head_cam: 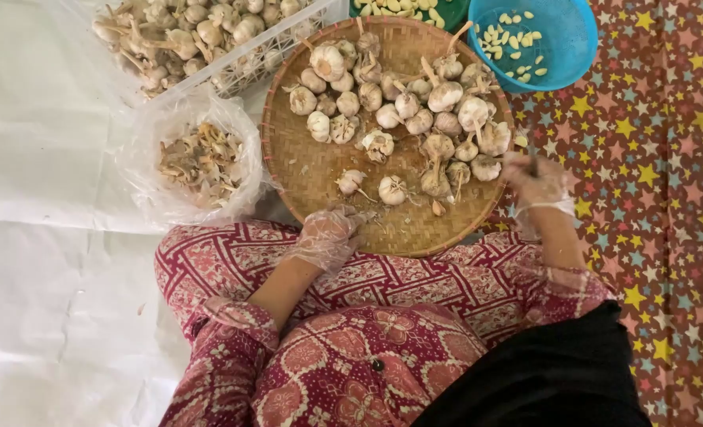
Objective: A person wearing plastic gloves sits on the floor and peels garlic cloves from bulbs using a small knife, placing the peeled cloves into a blue bowl.
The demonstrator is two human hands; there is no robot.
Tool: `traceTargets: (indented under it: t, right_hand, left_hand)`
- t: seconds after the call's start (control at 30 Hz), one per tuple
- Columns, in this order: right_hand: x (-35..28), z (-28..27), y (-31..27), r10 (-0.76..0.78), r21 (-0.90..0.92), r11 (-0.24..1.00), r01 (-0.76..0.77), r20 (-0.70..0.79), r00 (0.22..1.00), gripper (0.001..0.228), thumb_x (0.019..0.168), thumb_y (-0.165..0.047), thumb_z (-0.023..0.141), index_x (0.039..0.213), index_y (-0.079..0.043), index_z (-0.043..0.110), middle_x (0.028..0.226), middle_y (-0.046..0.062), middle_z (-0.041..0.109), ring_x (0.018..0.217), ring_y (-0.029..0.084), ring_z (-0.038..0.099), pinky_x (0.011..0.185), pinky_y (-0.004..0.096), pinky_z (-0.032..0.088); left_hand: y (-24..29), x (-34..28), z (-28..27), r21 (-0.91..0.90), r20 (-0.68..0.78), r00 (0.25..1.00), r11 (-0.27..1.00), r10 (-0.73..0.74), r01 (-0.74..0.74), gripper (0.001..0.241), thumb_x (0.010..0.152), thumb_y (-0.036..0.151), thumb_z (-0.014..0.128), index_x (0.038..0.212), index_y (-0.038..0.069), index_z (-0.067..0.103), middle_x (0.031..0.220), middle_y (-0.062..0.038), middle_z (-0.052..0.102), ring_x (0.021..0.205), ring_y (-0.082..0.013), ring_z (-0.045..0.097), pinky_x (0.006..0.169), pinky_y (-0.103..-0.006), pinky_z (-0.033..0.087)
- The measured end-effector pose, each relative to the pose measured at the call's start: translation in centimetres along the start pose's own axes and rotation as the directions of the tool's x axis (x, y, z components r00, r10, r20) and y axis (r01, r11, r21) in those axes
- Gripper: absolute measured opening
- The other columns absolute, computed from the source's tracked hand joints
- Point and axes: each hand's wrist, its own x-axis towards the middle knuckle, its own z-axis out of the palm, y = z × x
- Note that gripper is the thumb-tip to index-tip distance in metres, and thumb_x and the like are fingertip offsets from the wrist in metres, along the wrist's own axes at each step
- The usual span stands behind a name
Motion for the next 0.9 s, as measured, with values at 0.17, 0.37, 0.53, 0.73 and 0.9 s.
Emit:
traceTargets:
  t: [0.17, 0.37, 0.53, 0.73, 0.9]
  right_hand:
    - [-6.1, 1.7, -7.3, 0.220, -0.503, 0.855, 0.122, 0.567, 0.794, 0.039, 0.107, -0.033, 0.055, 0.135, -0.007, 0.062, 0.112, 0.024, 0.067, 0.088, 0.039, 0.069, 0.078, 0.049, 0.059]
    - [-7.1, 4.9, -3.0, -0.117, -0.624, 0.558, 0.547, 0.594, 0.796, 0.038, 0.100, -0.039, 0.053, 0.124, -0.010, 0.063, 0.118, 0.019, 0.071, 0.112, 0.039, 0.069, 0.096, 0.054, 0.056]
    - [-5.6, 3.9, 0.5, -0.108, -0.626, 0.553, 0.550, 0.601, 0.792, 0.046, 0.099, -0.050, 0.050, 0.128, -0.017, 0.062, 0.116, 0.013, 0.071, 0.114, 0.036, 0.069, 0.098, 0.052, 0.057]
    - [-6.1, 1.8, -2.3, -0.193, -0.466, 0.731, 0.498, 0.559, 0.806, 0.042, 0.099, -0.039, 0.053, 0.134, -0.017, 0.062, 0.117, 0.019, 0.071, 0.112, 0.042, 0.067, 0.099, 0.057, 0.054]
    - [-5.3, 0.3, -3.1, -0.107, -0.465, 0.831, 0.306, 0.406, 0.908, 0.049, 0.093, -0.046, 0.067, 0.122, -0.007, 0.070, 0.115, 0.028, 0.070, 0.113, 0.051, 0.063, 0.101, 0.059, 0.049]
  left_hand:
    - [-0.3, -0.1, 0.7, -0.027, -0.020, 1.000, 1.000, 0.004, -0.005, 0.040, 0.083, 0.049, 0.069, 0.118, 0.030, 0.068, 0.127, 0.003, 0.065, 0.122, -0.0242, 0.061, 0.101, -0.0385, 0.054]
    - [-0.1, -0.6, -0.4, -0.102, -0.057, 0.998, 0.994, -0.034, 0.028, 0.044, 0.087, 0.046, 0.063, 0.130, 0.036, 0.060, 0.127, 0.003, 0.064, 0.114, -0.0253, 0.066, 0.099, -0.0410, 0.056]
    - [3.0, -1.8, -5.6, -0.313, -0.323, 0.939, 0.950, -0.116, 0.009, 0.029, 0.092, 0.015, 0.064, 0.119, 0.004, 0.068, 0.104, -0.017, 0.068, 0.095, -0.0374, 0.067, 0.088, -0.0367, 0.056]
    - [-0.4, 0.3, -2.9, -0.482, -0.457, 0.865, 0.875, -0.206, -0.047, 0.016, 0.068, 0.021, 0.086, 0.078, 0.016, 0.075, 0.070, -0.005, 0.073, 0.072, -0.0286, 0.073, 0.067, -0.0380, 0.061]
    - [-1.6, 2.9, -1.2, -0.509, -0.084, 0.910, 0.803, -0.405, 0.310, 0.055, 0.074, 0.035, 0.084, 0.123, 0.051, 0.064, 0.134, 0.017, 0.056, 0.121, -0.0134, 0.063, 0.102, -0.0342, 0.057]
